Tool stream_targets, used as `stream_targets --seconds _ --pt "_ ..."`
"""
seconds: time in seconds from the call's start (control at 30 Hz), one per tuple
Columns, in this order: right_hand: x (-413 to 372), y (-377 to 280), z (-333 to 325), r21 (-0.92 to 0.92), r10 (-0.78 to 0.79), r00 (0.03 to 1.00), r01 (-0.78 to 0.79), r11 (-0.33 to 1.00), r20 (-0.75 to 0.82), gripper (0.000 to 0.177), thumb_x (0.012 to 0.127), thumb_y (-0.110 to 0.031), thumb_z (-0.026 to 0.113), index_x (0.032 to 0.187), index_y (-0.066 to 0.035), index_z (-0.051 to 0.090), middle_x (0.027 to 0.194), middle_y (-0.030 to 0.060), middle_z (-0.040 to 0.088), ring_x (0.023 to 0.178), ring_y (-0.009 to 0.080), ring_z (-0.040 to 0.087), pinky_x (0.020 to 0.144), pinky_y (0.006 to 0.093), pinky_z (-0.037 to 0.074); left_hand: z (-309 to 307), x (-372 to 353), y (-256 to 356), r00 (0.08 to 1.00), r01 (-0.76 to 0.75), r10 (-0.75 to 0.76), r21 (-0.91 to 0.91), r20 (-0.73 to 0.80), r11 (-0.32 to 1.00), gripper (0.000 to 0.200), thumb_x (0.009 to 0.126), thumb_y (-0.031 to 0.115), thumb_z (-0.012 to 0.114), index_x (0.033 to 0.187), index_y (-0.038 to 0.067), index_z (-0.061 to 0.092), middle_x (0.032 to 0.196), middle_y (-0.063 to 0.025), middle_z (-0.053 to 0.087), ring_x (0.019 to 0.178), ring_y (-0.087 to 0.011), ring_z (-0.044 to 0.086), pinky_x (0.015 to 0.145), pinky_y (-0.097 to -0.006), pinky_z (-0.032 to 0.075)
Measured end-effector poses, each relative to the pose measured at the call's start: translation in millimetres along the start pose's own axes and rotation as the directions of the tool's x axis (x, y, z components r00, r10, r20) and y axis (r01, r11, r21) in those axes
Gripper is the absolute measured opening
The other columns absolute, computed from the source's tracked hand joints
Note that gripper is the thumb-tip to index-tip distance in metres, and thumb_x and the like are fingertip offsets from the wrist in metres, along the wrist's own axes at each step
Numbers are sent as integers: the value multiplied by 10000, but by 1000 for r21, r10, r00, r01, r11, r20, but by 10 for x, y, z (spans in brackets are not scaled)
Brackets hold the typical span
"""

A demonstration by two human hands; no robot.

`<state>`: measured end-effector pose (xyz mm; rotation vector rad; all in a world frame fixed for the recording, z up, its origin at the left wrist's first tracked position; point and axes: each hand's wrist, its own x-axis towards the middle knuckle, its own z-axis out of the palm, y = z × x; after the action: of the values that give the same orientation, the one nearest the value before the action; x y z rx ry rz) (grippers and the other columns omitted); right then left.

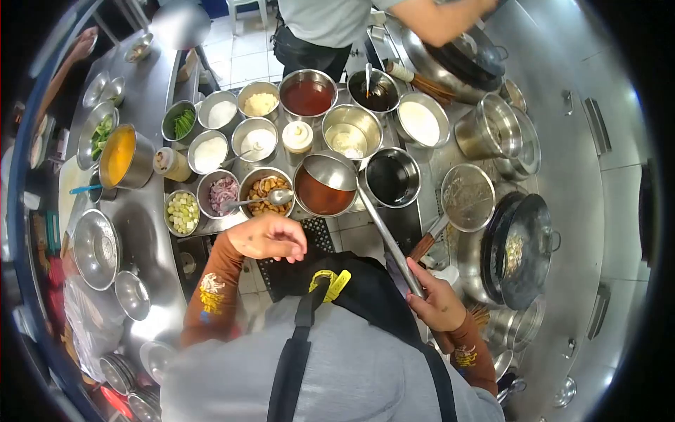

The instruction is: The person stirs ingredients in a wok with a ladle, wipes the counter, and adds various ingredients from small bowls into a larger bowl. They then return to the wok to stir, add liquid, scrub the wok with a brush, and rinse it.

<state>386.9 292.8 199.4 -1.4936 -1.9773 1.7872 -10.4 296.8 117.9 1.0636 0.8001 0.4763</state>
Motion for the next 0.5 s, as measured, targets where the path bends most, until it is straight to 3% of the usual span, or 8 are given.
stream_targets --seconds 0.03,0.13,0.23,0.43,0.5 --pt "13 -93 7 -68 80 997 -79 995 8 670 864 -30 573 1482 -26 313 850 34 606 694 110 535 677 250 458 -75 -39 48 1000 -4 4 -17 -13 1000 126 927 125 613 987 22 654 872 -44 688 788 -104 662 612 -226 509" --pt "50 66 91 -113 -64 998 63 992 -8 656 872 -25 572 1477 -17 318 851 36 611 659 91 520 634 228 445 -297 -25 42 993 -65 62 -25 -102 998 95 921 109 621 954 25 650 857 -38 685 763 -98 654 609 -223 507" --pt "27 -43 191 285 172 985 -171 943 23 622 884 -18 567 1463 -7 339 849 47 612 596 80 516 564 215 440 -338 -20 86 982 -117 109 -39 -155 992 64 899 85 636 928 29 646 851 -46 685 748 -111 643 609 -224 501" --pt "-222 231 165 751 155 981 -188 633 115 629 866 3 573 1453 -19 348 868 103 614 487 101 521 407 238 415 -54 -21 79 981 -128 130 20 -144 992 83 920 104 625 935 23 634 847 -32 679 743 -87 636 607 -217 504" --pt "-378 348 196 861 85 992 -121 494 91 627 870 -12 563 1455 -12 336 880 133 612 470 101 506 394 232 398 164 55 68 987 -99 104 44 -123 994 87 921 112 625 934 26 633 842 -33 680 733 -86 636 604 -216 506"
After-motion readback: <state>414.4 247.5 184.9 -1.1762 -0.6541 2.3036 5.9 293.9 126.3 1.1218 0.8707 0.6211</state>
